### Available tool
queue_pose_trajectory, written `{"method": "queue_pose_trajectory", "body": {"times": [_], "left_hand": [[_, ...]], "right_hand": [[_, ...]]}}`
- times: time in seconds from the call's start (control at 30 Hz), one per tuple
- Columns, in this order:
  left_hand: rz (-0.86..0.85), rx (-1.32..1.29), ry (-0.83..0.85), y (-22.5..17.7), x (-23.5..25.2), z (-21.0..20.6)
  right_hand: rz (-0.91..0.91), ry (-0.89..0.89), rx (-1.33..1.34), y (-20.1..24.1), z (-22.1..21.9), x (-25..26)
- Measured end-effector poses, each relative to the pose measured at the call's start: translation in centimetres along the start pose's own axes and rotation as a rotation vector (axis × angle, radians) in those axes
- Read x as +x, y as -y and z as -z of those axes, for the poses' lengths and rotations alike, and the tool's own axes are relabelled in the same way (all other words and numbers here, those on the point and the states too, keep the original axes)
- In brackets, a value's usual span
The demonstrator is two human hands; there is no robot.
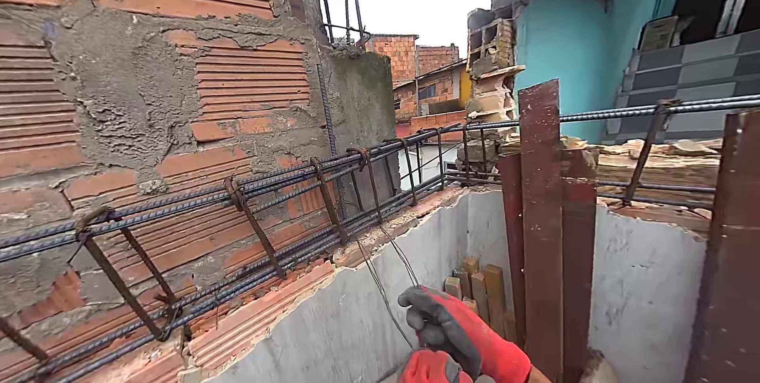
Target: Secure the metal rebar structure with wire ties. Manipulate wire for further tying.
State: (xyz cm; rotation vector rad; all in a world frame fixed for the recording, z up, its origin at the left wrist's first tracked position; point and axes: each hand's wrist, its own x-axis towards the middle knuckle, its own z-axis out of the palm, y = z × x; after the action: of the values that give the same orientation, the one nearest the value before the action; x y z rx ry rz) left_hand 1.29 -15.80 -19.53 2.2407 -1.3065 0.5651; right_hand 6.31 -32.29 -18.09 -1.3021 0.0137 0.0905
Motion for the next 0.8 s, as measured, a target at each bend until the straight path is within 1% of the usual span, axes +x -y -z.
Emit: {"method": "queue_pose_trajectory", "body": {"times": [0.03,0.07,0.13,0.2,0.23,0.27,0.3,0.33,0.37,0.43,0.47,0.5,0.53,0.6,0.67,0.7,0.73,0.77,0.8], "left_hand": [[-0.013,0.020,0.032,-0.4,0.6,-0.6],[-0.023,0.058,-0.005,-0.9,1.2,-1.3],[-0.041,0.125,-0.170,-1.7,1.7,-2.8],[-0.019,0.181,-0.294,-2.2,1.7,-2.7],[-0.010,0.150,-0.332,-2.0,1.4,-2.2],[0.010,0.066,-0.382,-1.3,1.2,-1.6],[0.070,-0.077,-0.457,-0.2,1.3,-1.1],[0.184,-0.270,-0.536,1.5,2.3,-0.7],[0.368,-0.499,-0.562,3.6,3.9,-0.5],[0.825,-1.118,-0.497,8.8,9.2,-0.3],[0.987,-1.407,-0.442,11.5,12.0,-0.3],[1.072,-1.596,-0.390,13.5,14.2,-0.2],[1.099,-1.652,-0.384,14.8,15.7,-0.2],[1.096,-1.591,-0.487,14.8,17.4,0.0],[1.082,-1.469,-0.497,14.1,17.0,-0.1],[1.086,-1.387,-0.492,14.0,16.8,-0.4],[1.093,-1.288,-0.476,14.0,16.6,-0.5],[1.099,-1.164,-0.452,14.1,16.5,-0.6],[1.103,-1.028,-0.416,14.4,16.6,-0.5]], "right_hand": [[-0.009,0.013,-0.097,-0.4,-0.9,0.1],[-0.021,0.036,-0.158,-0.3,-1.3,0.1],[0.009,0.054,-0.194,0.5,-0.5,-0.1],[0.039,0.008,-0.209,1.5,0.7,-0.7],[0.047,-0.026,-0.183,1.8,1.3,-1.1],[0.050,-0.042,-0.126,1.9,1.8,-1.3],[0.043,-0.033,-0.070,1.9,2.4,-1.4],[0.028,-0.014,-0.050,2.0,2.7,-1.4],[0.013,-0.008,-0.050,1.7,2.5,-1.5],[0.012,-0.022,-0.069,0.3,1.2,-1.6],[0.026,-0.018,-0.096,-0.2,0.7,-1.4],[0.050,-0.007,-0.131,-0.5,0.5,-1.2],[0.073,0.009,-0.186,-0.6,0.7,-1.0],[0.074,0.058,-0.297,0.0,1.7,-0.1],[-0.012,0.093,-0.380,1.5,2.3,1.2],[-0.073,0.084,-0.415,2.5,2.2,2.3],[-0.112,0.027,-0.438,3.6,1.9,3.7],[-0.109,-0.066,-0.447,4.4,1.7,5.7],[-0.060,-0.165,-0.471,5.4,1.7,7.9]]}}
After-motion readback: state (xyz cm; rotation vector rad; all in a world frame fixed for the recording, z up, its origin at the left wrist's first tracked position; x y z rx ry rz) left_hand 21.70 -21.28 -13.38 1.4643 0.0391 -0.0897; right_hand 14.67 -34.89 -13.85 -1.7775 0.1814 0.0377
